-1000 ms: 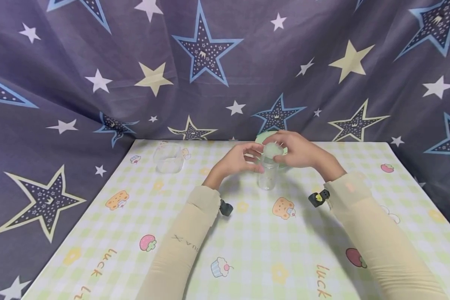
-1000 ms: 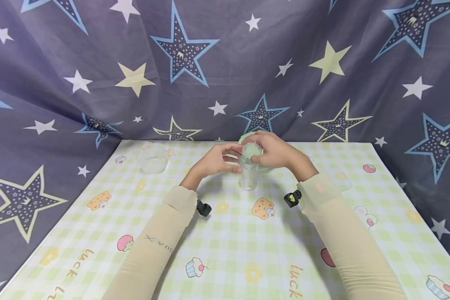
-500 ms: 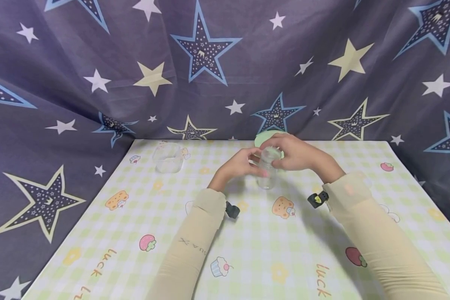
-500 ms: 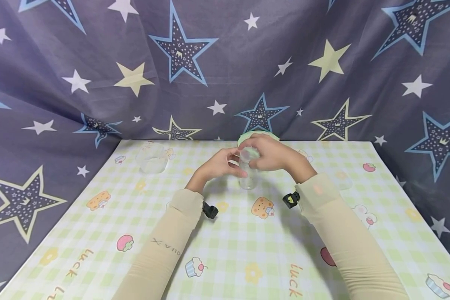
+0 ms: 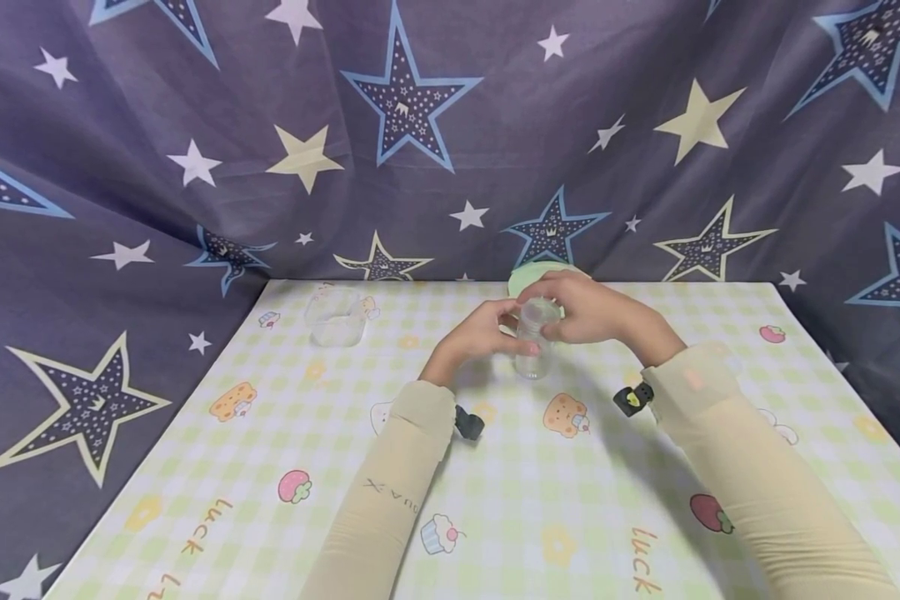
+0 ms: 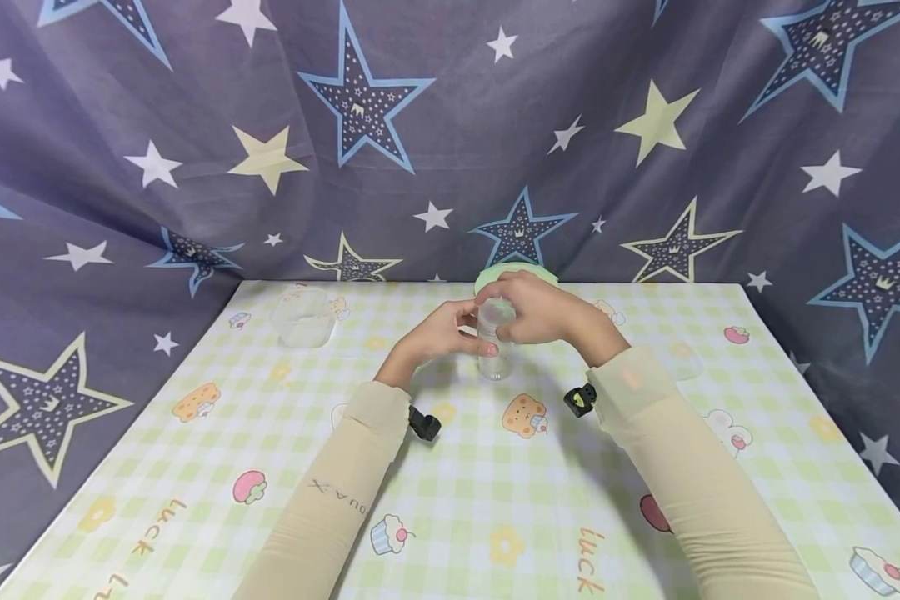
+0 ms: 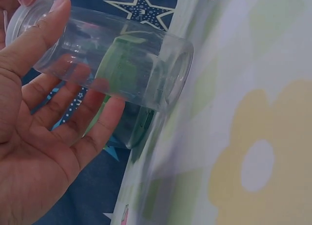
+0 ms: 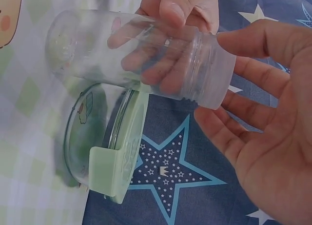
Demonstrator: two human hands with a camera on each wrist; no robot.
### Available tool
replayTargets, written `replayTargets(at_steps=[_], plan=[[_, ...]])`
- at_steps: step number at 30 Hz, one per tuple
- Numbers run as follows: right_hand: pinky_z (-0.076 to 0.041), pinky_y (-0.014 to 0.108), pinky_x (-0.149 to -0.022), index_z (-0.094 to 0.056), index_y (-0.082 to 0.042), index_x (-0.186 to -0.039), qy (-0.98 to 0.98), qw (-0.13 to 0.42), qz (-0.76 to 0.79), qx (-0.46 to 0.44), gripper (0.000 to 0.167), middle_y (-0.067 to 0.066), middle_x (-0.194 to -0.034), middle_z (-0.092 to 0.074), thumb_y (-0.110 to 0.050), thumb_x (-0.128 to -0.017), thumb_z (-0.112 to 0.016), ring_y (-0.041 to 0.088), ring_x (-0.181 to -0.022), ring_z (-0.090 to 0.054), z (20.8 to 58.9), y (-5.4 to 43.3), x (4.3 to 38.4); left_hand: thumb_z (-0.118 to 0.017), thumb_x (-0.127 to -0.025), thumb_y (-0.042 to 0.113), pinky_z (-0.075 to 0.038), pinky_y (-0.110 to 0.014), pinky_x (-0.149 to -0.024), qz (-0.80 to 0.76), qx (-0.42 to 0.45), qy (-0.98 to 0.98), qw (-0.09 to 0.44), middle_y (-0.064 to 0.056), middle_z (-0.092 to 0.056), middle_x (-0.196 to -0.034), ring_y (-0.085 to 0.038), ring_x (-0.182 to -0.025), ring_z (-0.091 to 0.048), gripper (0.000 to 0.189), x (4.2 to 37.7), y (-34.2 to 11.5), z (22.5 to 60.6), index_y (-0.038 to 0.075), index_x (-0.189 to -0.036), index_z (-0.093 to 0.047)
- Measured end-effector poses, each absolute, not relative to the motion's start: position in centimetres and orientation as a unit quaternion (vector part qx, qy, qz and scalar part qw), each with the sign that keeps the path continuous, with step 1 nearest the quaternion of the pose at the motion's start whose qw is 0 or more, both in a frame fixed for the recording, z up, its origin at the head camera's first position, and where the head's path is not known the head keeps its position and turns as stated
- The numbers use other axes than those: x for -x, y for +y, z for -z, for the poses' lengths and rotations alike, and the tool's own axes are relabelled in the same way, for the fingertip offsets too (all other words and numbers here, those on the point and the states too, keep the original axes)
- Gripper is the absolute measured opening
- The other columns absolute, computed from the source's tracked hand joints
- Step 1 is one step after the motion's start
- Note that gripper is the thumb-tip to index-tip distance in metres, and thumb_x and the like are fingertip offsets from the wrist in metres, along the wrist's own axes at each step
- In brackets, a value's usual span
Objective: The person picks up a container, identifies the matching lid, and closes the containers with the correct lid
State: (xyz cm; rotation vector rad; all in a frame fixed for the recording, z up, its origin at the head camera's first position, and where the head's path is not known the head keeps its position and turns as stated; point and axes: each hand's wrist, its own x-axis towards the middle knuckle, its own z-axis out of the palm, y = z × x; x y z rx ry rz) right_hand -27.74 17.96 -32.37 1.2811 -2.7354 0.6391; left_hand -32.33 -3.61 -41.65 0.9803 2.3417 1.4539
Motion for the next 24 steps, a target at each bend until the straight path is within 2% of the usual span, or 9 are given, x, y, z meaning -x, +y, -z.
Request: replayTargets(at_steps=[6, 13, 24], plan=[[-0.052, 0.045, -0.081, -0.071, -0.007, -0.127, -0.883, 0.025, -0.209, -0.42, 0.047, 0.008, -0.118, -0.07, -0.005, -0.079, -0.071, 0.029, -0.102, -0.061, 32.24, 17.85, 27.73, -0.088, -0.082, 0.018, -0.059, -0.031, -0.084, -0.499, -0.331, 0.794, 0.106, 0.0, -0.069, -0.121, -0.019, -0.105, -0.066, 0.058, 32.12, -3.66, 41.69, 0.011, -0.134, -0.064], [-0.051, 0.048, -0.091, -0.073, -0.008, -0.124, -0.878, 0.031, -0.196, -0.436, 0.046, 0.006, -0.116, -0.072, -0.005, -0.078, -0.071, 0.029, -0.106, -0.063, 32.32, 17.81, 27.84, -0.087, -0.083, 0.017, -0.059, -0.032, -0.085, -0.505, -0.336, 0.788, 0.105, 0.001, -0.069, -0.123, -0.019, -0.105, -0.066, 0.057, 32.1, -3.65, 41.72, 0.013, -0.135, -0.065], [-0.053, 0.049, -0.09, -0.075, -0.008, -0.122, -0.875, 0.031, -0.198, -0.44, 0.046, 0.008, -0.116, -0.073, 0.0, -0.076, -0.071, 0.031, -0.106, -0.064, 32.43, 17.64, 27.88, -0.087, -0.083, 0.016, -0.058, -0.032, -0.087, -0.501, -0.338, 0.791, 0.1, 0.0, -0.069, -0.125, -0.019, -0.105, -0.067, 0.056, 31.9, -3.67, 41.71, 0.013, -0.134, -0.066]])
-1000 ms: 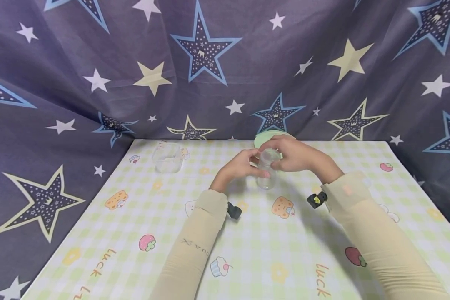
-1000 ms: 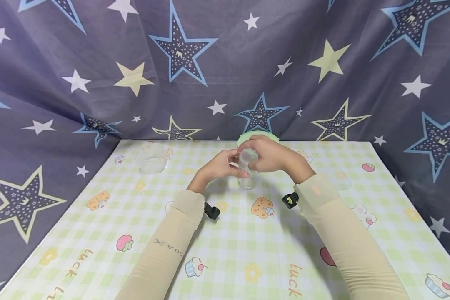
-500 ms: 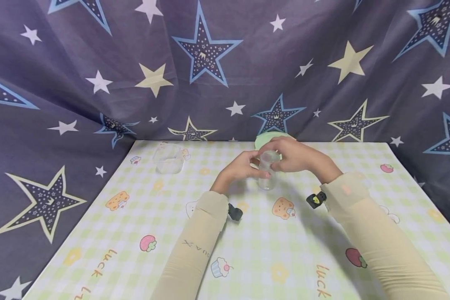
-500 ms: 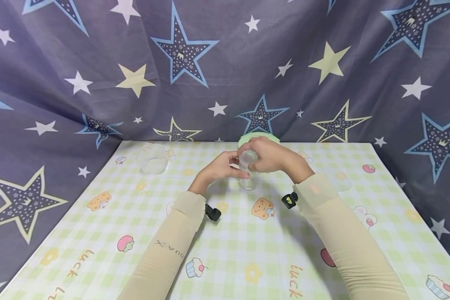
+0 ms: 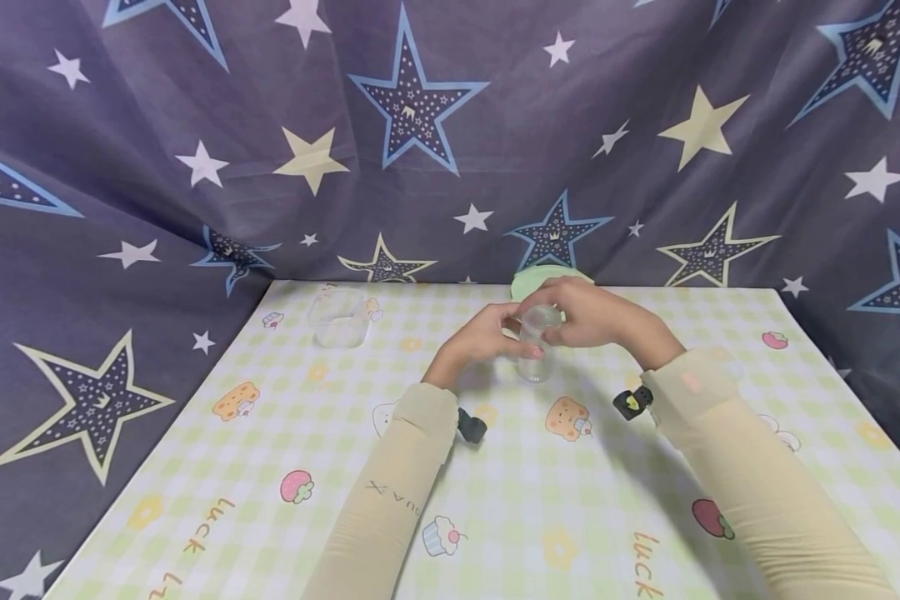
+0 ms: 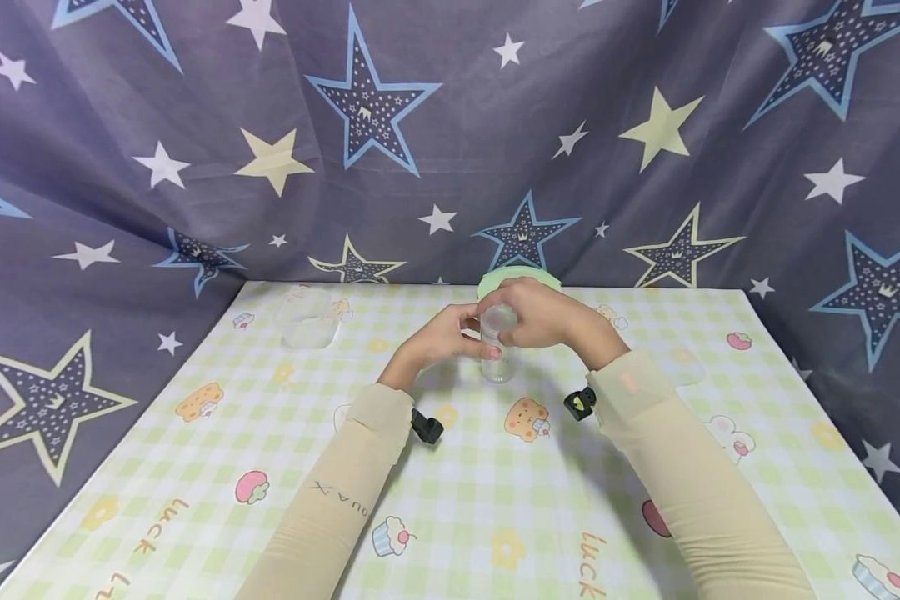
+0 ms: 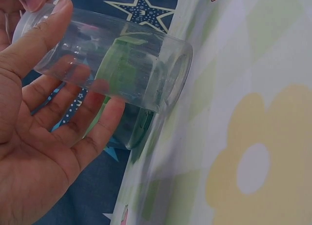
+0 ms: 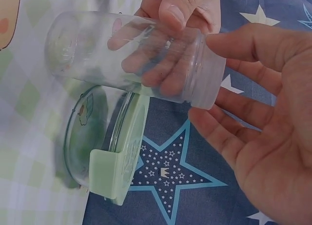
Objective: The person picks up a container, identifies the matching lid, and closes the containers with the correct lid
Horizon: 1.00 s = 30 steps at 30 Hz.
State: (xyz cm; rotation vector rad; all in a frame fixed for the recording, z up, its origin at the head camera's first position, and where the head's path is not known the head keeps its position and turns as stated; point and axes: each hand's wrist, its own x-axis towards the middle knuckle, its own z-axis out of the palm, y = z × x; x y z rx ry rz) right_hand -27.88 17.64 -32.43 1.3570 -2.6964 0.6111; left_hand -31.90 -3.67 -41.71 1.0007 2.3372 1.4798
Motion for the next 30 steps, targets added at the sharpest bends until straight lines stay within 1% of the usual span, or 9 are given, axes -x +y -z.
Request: replayTargets(at_steps=[6, 13, 16, 24, 30], plan=[[-0.054, 0.045, -0.079, -0.075, -0.009, -0.123, -0.879, 0.024, -0.202, -0.43, 0.046, 0.007, -0.117, -0.073, -0.001, -0.077, -0.071, 0.029, -0.101, -0.064, 32.54, 17.7, 27.83, -0.088, -0.083, 0.016, -0.058, -0.031, -0.087, -0.5, -0.333, 0.793, 0.1, 0.0, -0.069, -0.125, -0.019, -0.106, -0.066, 0.056, 31.87, -3.66, 41.74, 0.012, -0.135, -0.066], [-0.055, 0.049, -0.086, -0.076, -0.009, -0.121, -0.878, 0.024, -0.203, -0.433, 0.045, 0.007, -0.116, -0.074, 0.0, -0.077, -0.072, 0.029, -0.107, -0.066, 32.53, 17.73, 27.92, -0.088, -0.083, 0.019, -0.058, -0.031, -0.087, -0.494, -0.324, 0.8, 0.101, 0.001, -0.069, -0.125, -0.018, -0.106, -0.066, 0.058, 31.86, -3.65, 41.69, 0.013, -0.136, -0.065], [-0.056, 0.049, -0.087, -0.076, -0.009, -0.121, -0.88, 0.022, -0.2, -0.43, 0.045, 0.007, -0.116, -0.074, 0.0, -0.077, -0.074, 0.03, -0.107, -0.067, 32.44, 17.79, 27.93, -0.089, -0.083, 0.02, -0.057, -0.031, -0.088, -0.493, -0.323, 0.801, 0.102, 0.002, -0.069, -0.123, -0.017, -0.106, -0.066, 0.058, 31.83, -3.61, 41.62, 0.014, -0.136, -0.065], [-0.058, 0.046, -0.084, -0.077, -0.006, -0.117, -0.887, 0.017, -0.179, -0.425, 0.041, 0.011, -0.11, -0.075, 0.0, -0.077, -0.08, 0.03, -0.1, -0.069, 31.99, 17.62, 27.7, -0.089, -0.082, 0.023, -0.057, -0.031, -0.087, -0.488, -0.318, 0.806, 0.105, 0.005, -0.07, -0.12, -0.017, -0.106, -0.065, 0.056, 31.76, -3.55, 41.48, 0.016, -0.133, -0.068], [-0.057, 0.046, -0.084, -0.077, -0.005, -0.117, -0.892, 0.013, -0.158, -0.423, 0.04, 0.01, -0.107, -0.075, -0.002, -0.077, -0.084, 0.029, -0.097, -0.069, 31.7, 17.43, 27.52, -0.09, -0.081, 0.026, -0.057, -0.032, -0.088, -0.487, -0.312, 0.809, 0.105, 0.007, -0.069, -0.122, -0.017, -0.109, -0.063, 0.056, 31.86, -3.52, 41.59, 0.018, -0.132, -0.068]])
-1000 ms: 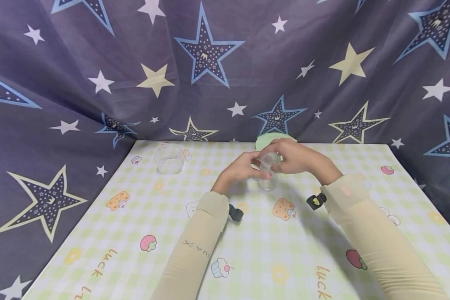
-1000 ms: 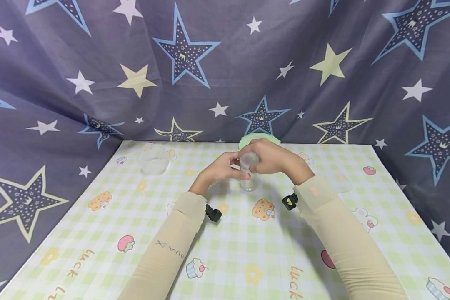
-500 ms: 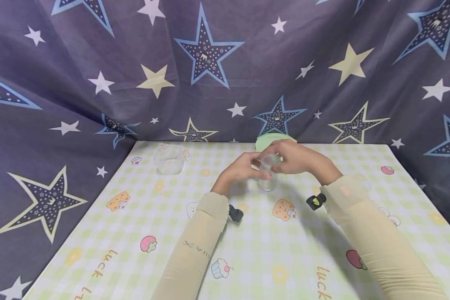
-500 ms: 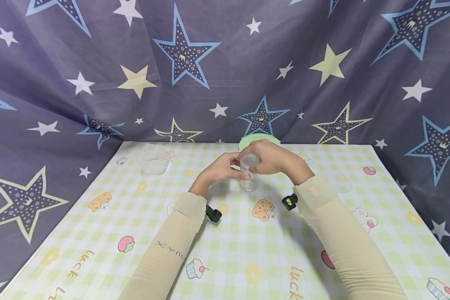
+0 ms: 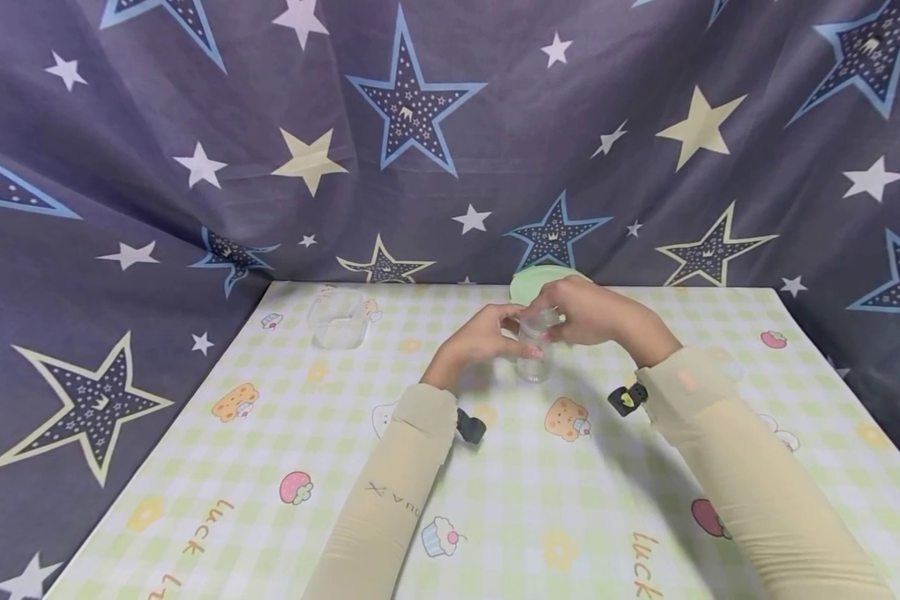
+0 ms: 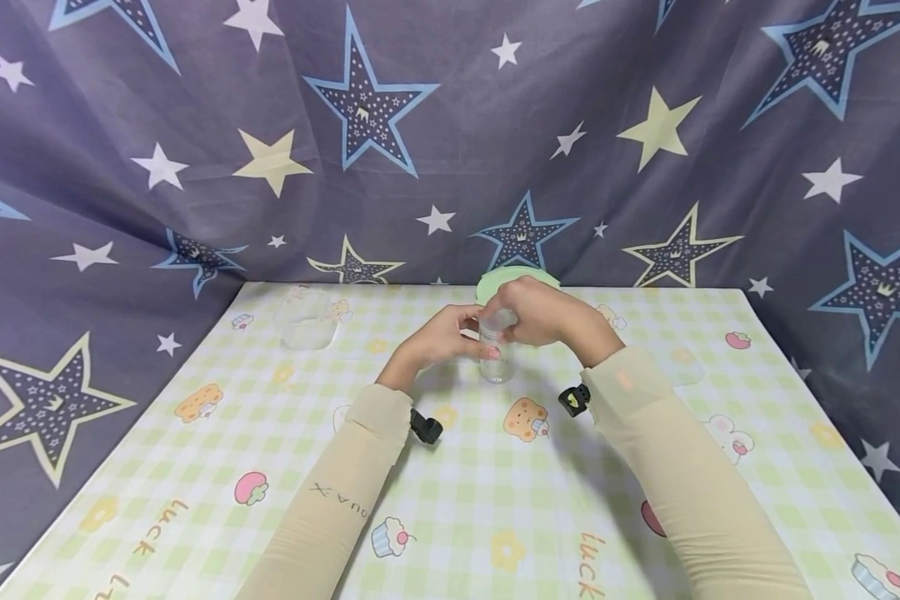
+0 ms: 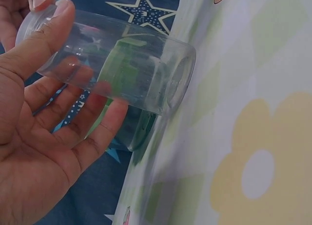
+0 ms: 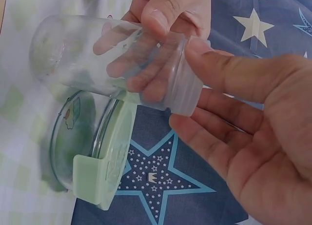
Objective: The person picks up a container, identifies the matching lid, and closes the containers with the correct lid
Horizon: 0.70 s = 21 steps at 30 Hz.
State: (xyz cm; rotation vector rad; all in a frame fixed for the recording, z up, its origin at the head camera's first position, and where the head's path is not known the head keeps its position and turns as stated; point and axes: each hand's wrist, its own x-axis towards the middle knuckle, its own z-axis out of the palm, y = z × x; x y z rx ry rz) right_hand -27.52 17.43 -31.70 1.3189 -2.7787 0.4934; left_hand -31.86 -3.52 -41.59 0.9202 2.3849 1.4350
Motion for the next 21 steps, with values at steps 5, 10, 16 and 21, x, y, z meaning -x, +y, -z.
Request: replayTargets(at_steps=[5, 10, 16, 21], plan=[[-0.056, 0.047, -0.091, -0.077, -0.006, -0.118, -0.9, 0.003, -0.15, -0.41, 0.041, 0.009, -0.112, -0.075, -0.001, -0.078, -0.085, 0.029, -0.104, -0.069, 31.38, 17.16, 27.36, -0.091, -0.08, 0.028, -0.057, -0.032, -0.087, -0.483, -0.308, 0.812, 0.108, 0.008, -0.068, -0.123, -0.018, -0.11, -0.062, 0.058, 31.98, -3.57, 41.58, 0.019, -0.132, -0.068], [-0.055, 0.049, -0.097, -0.077, -0.006, -0.117, -0.904, -0.002, -0.144, -0.402, 0.04, 0.006, -0.116, -0.075, 0.0, -0.079, -0.085, 0.029, -0.111, -0.068, 31.14, 16.9, 27.21, -0.091, -0.08, 0.029, -0.057, -0.032, -0.086, -0.479, -0.311, 0.814, 0.104, 0.008, -0.068, -0.122, -0.018, -0.109, -0.062, 0.056, 32.11, -3.54, 41.63, 0.019, -0.131, -0.069], [-0.055, 0.049, -0.097, -0.079, -0.009, -0.114, -0.907, 0.0, -0.142, -0.397, 0.037, 0.003, -0.115, -0.076, -0.002, -0.078, -0.086, 0.028, -0.111, -0.068, 31.23, 16.82, 27.27, -0.091, -0.08, 0.028, -0.057, -0.031, -0.085, -0.479, -0.318, 0.812, 0.101, 0.009, -0.07, -0.119, -0.017, -0.106, -0.063, 0.052, 32.15, -3.47, 41.6, 0.02, -0.127, -0.071], [-0.054, 0.049, -0.099, -0.079, -0.011, -0.113, -0.91, -0.005, -0.144, -0.388, 0.035, 0.002, -0.116, -0.076, -0.003, -0.079, -0.086, 0.027, -0.113, -0.068, 31.29, 16.75, 27.23, -0.091, -0.08, 0.028, -0.057, -0.031, -0.084, -0.478, -0.319, 0.812, 0.099, 0.008, -0.07, -0.118, -0.016, -0.106, -0.063, 0.052, 32.13, -3.44, 41.56, 0.019, -0.127, -0.071]])
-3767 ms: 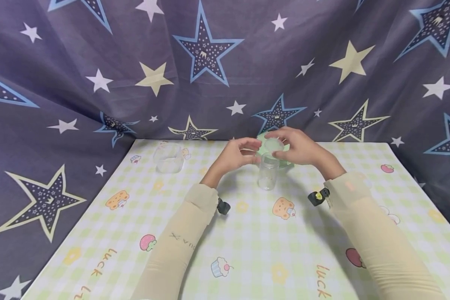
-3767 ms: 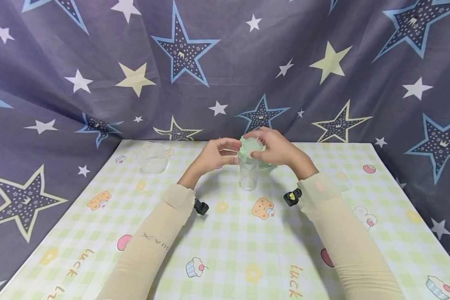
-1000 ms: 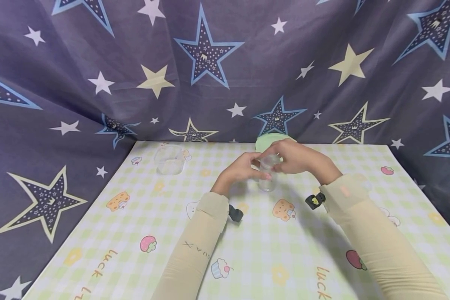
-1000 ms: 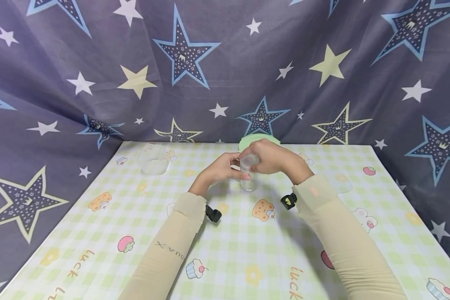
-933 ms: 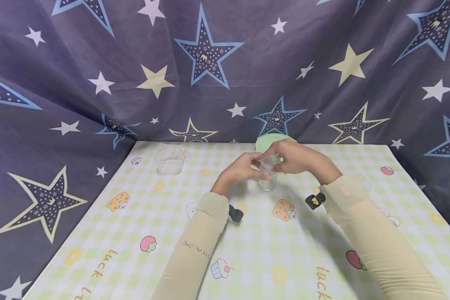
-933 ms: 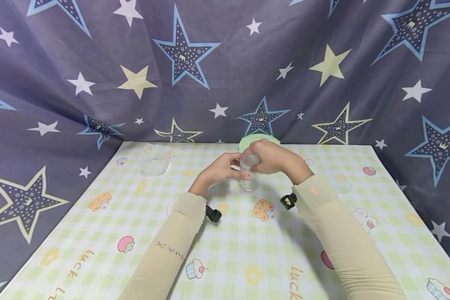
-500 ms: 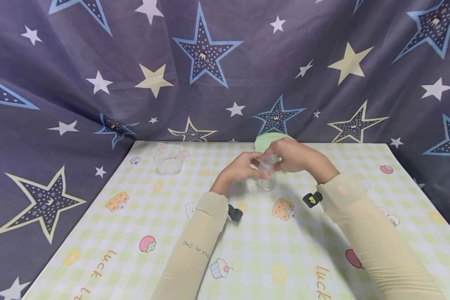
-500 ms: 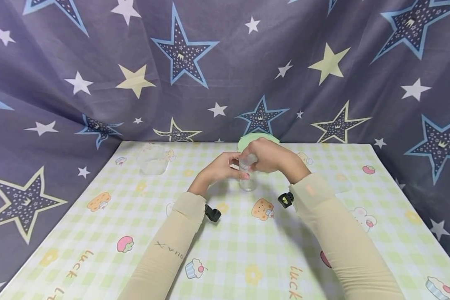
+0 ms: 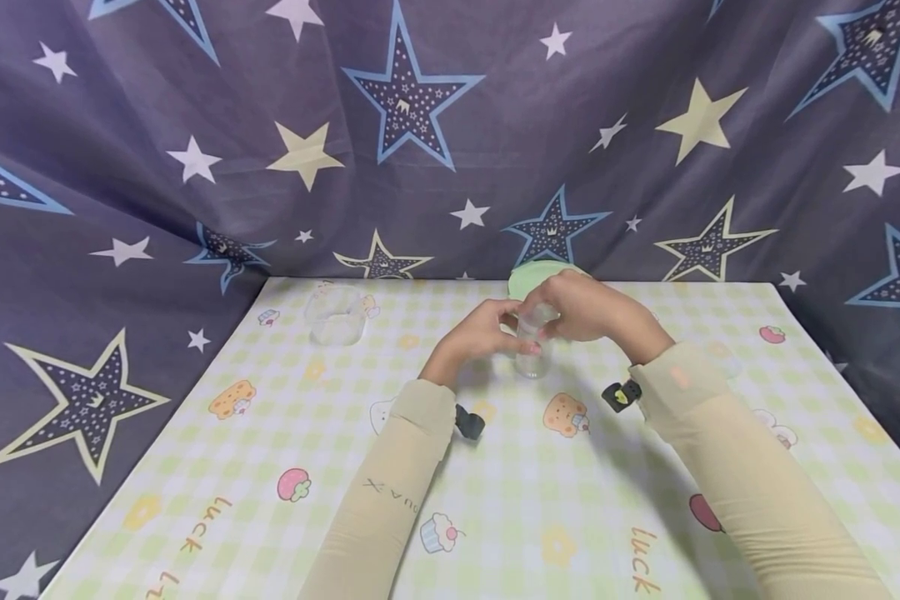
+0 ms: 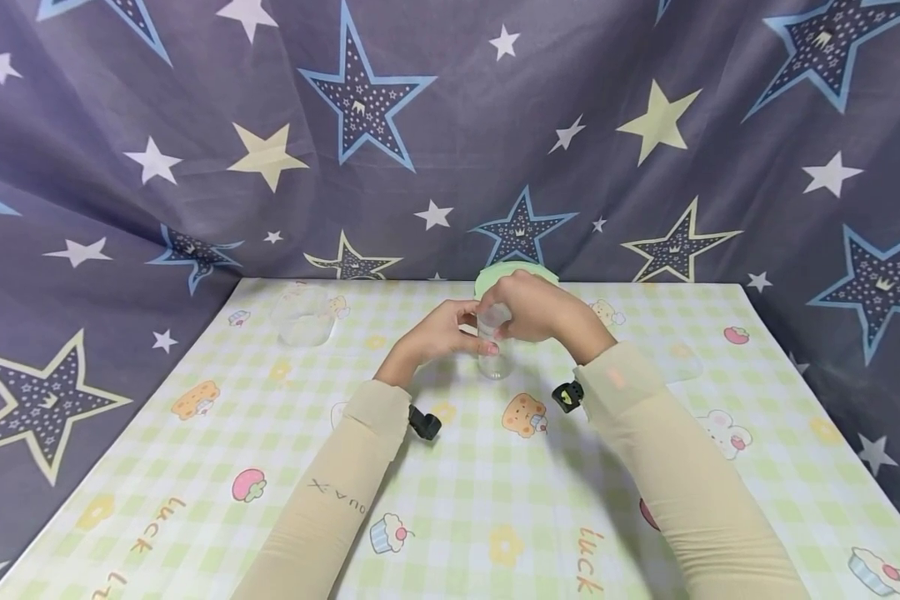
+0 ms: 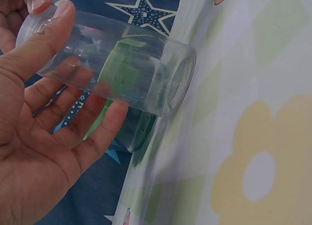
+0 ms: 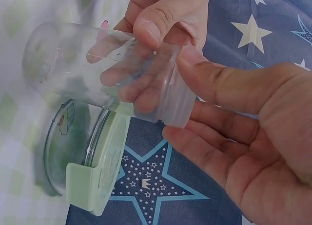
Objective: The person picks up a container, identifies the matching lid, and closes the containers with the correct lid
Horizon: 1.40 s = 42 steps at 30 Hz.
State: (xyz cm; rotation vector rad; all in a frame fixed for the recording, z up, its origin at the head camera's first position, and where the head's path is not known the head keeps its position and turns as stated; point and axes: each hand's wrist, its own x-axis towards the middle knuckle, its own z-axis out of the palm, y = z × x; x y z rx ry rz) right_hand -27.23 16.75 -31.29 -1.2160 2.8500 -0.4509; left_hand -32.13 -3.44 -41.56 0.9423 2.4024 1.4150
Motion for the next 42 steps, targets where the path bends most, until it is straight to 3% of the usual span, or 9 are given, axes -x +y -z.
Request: replayTargets(at_steps=[9, 20, 31, 42], plan=[[-0.057, 0.049, -0.09, -0.078, -0.009, -0.115, 0.93, -0.012, 0.131, 0.344, 0.033, 0.005, -0.112, -0.076, -0.008, -0.082, -0.085, 0.028, -0.101, -0.07, 31.6, 16.0, 26.7, -0.091, -0.08, 0.03, -0.057, -0.031, -0.089, -0.483, -0.314, 0.811, 0.107, 0.008, -0.069, -0.123, -0.015, -0.11, -0.064, 0.061, 32.2, -3.7, 41.6, 0.019, -0.136, -0.067], [-0.058, 0.047, -0.082, -0.076, -0.006, -0.119, 0.949, -0.02, 0.116, 0.294, 0.037, 0.009, -0.115, -0.075, -0.018, -0.085, -0.086, 0.025, -0.09, -0.068, 31.6, 15.1, 26.1, -0.092, -0.078, 0.03, -0.055, -0.033, -0.091, -0.483, -0.31, 0.812, 0.106, 0.005, -0.068, -0.118, -0.017, -0.109, -0.063, 0.042, 32.1, -3.6, 41.4, 0.016, -0.113, -0.072], [-0.058, 0.05, -0.086, -0.074, -0.004, -0.121, 0.952, -0.017, 0.121, 0.281, 0.04, 0.012, -0.117, -0.074, -0.018, -0.085, -0.085, 0.031, -0.1, -0.069, 31.6, 14.9, 25.9, -0.092, -0.078, 0.028, -0.055, -0.032, -0.09, -0.485, -0.31, 0.811, 0.104, 0.007, -0.069, -0.116, -0.015, -0.107, -0.064, 0.044, 31.9, -3.6, 41.4, 0.018, -0.117, -0.073], [-0.056, 0.046, -0.085, -0.073, 0.001, -0.12, 0.928, -0.06, 0.174, 0.324, 0.038, 0.013, -0.111, -0.075, -0.016, -0.088, -0.083, 0.03, -0.095, -0.07, 32.9, 16.6, 25.9, -0.091, -0.08, 0.03, -0.056, -0.031, -0.087, -0.476, -0.317, 0.814, 0.101, 0.006, -0.069, -0.112, -0.015, -0.106, -0.063, 0.042, 31.8, -3.6, 41.3, 0.018, -0.116, -0.073]])
